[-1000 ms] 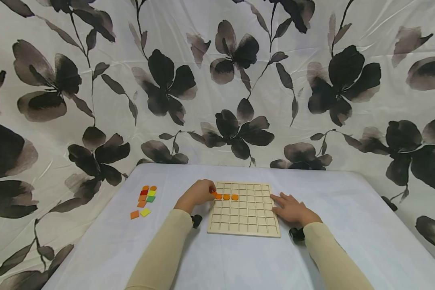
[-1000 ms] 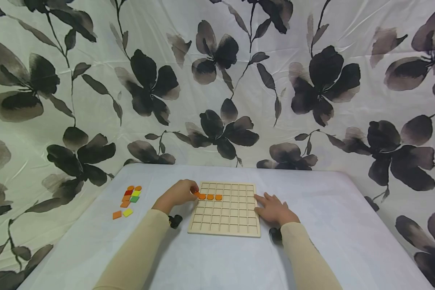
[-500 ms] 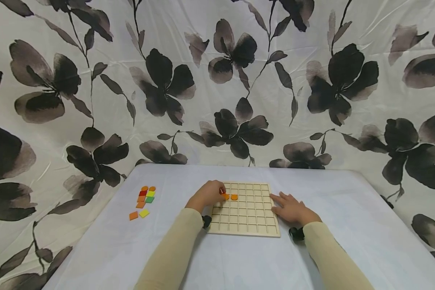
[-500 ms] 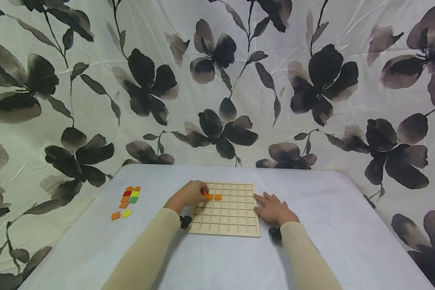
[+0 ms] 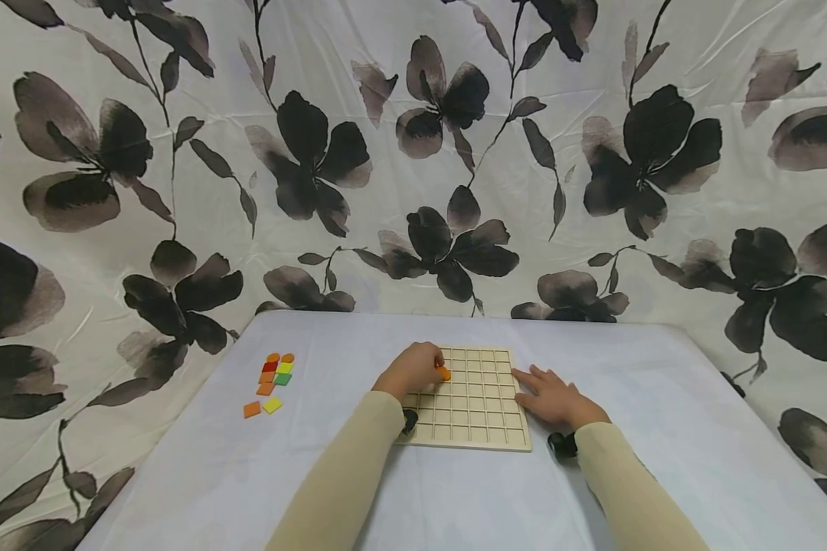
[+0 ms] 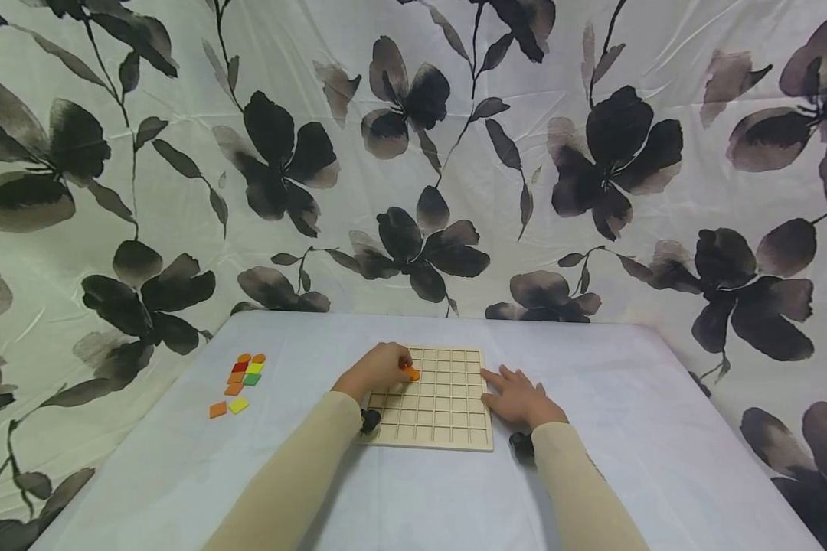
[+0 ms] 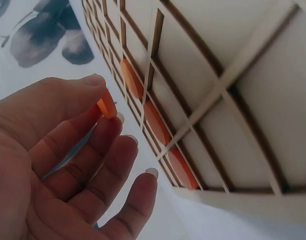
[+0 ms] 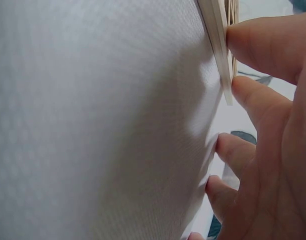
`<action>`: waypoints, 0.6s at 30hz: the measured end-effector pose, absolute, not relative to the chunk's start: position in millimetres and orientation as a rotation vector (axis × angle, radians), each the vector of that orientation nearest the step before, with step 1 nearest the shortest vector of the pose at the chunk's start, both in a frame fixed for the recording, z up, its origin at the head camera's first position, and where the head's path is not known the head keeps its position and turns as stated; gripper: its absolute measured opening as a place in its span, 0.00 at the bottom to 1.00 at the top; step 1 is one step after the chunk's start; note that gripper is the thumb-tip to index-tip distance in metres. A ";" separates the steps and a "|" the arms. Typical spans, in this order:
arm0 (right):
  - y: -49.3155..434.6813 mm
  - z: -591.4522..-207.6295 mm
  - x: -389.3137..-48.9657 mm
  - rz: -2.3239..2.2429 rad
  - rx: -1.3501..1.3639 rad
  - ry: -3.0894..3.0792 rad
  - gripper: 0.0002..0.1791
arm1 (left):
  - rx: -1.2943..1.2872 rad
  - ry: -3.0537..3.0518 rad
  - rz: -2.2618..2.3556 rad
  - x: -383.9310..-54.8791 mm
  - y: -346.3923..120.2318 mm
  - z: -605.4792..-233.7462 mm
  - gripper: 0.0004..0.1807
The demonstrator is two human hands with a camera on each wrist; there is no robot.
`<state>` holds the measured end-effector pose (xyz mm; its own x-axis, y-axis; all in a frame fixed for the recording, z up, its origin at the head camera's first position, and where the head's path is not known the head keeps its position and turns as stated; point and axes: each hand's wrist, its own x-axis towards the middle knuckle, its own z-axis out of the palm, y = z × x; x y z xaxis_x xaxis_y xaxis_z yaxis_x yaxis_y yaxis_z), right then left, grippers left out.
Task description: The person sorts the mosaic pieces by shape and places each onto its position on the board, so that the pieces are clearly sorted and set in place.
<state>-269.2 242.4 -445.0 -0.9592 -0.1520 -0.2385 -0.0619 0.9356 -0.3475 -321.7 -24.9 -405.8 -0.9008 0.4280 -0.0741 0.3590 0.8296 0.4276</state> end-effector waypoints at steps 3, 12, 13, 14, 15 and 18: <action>242.0 -444.7 -269.1 -0.492 -0.157 2.829 0.32 | 0.623 2.837 0.603 -322.7 -21.1 -407.3 0.10; 241.0 -445.0 -267.1 -0.484 -0.152 2.830 0.32 | 0.667 2.838 0.551 -327.8 -7.8 -413.0 0.06; 241.1 -445.2 -267.0 -0.483 -0.154 2.830 0.32 | 0.678 2.844 0.540 -328.3 -6.7 -413.5 0.06; 240.9 -445.1 -266.7 -0.484 -0.156 2.830 0.32 | 0.687 2.846 0.532 -328.7 -5.5 -413.9 0.06; 240.9 -445.2 -266.6 -0.484 -0.159 2.831 0.32 | 0.697 2.850 0.522 -329.0 -4.4 -414.1 0.06; 240.7 -445.1 -266.7 -0.484 -0.158 2.834 0.32 | 0.720 2.861 0.494 -330.6 -0.7 -415.0 0.05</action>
<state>-266.7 240.7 -445.1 -0.9600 -0.1497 -0.2366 -0.0626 0.9385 -0.3397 -330.6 -0.7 -415.0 -0.8735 0.4825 -0.0645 0.4328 0.8305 0.3506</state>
